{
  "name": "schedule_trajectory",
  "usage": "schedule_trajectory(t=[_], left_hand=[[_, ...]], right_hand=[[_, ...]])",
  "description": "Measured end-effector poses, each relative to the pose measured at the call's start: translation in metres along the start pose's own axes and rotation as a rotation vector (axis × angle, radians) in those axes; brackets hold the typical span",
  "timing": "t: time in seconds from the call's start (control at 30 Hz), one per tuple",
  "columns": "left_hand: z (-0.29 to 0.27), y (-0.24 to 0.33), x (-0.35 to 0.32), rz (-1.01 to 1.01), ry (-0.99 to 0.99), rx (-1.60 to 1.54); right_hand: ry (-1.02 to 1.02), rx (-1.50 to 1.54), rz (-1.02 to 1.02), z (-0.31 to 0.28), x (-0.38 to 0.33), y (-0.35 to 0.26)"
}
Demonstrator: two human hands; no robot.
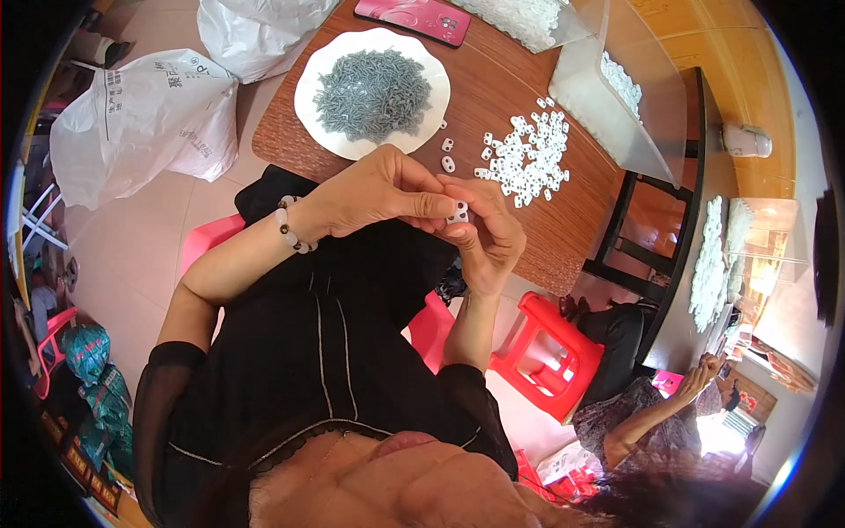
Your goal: Assembling small white plastic components by manually inserting tiny grey beads into them at a workbench.
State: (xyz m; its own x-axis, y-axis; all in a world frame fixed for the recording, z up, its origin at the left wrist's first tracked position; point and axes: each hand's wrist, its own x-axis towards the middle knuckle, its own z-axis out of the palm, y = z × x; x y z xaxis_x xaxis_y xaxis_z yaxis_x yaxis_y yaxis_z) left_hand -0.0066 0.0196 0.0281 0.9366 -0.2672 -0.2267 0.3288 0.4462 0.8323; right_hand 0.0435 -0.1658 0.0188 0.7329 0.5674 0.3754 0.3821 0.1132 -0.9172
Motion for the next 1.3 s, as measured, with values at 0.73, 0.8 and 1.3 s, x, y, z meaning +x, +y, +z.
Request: schedule_trajectory(t=[0.73,0.8,1.3], left_hand=[[0.004,0.003,-0.008,0.008,-0.039,-0.058],[0.004,0.003,-0.007,0.015,-0.038,-0.066],[0.011,-0.004,0.001,-0.052,0.086,0.013]], right_hand=[[0.056,-0.003,-0.029,0.014,-0.003,-0.005],[0.069,-0.012,-0.046,0.015,-0.005,-0.001],[0.362,-0.611,-0.093,-0.032,0.041,-0.024]])
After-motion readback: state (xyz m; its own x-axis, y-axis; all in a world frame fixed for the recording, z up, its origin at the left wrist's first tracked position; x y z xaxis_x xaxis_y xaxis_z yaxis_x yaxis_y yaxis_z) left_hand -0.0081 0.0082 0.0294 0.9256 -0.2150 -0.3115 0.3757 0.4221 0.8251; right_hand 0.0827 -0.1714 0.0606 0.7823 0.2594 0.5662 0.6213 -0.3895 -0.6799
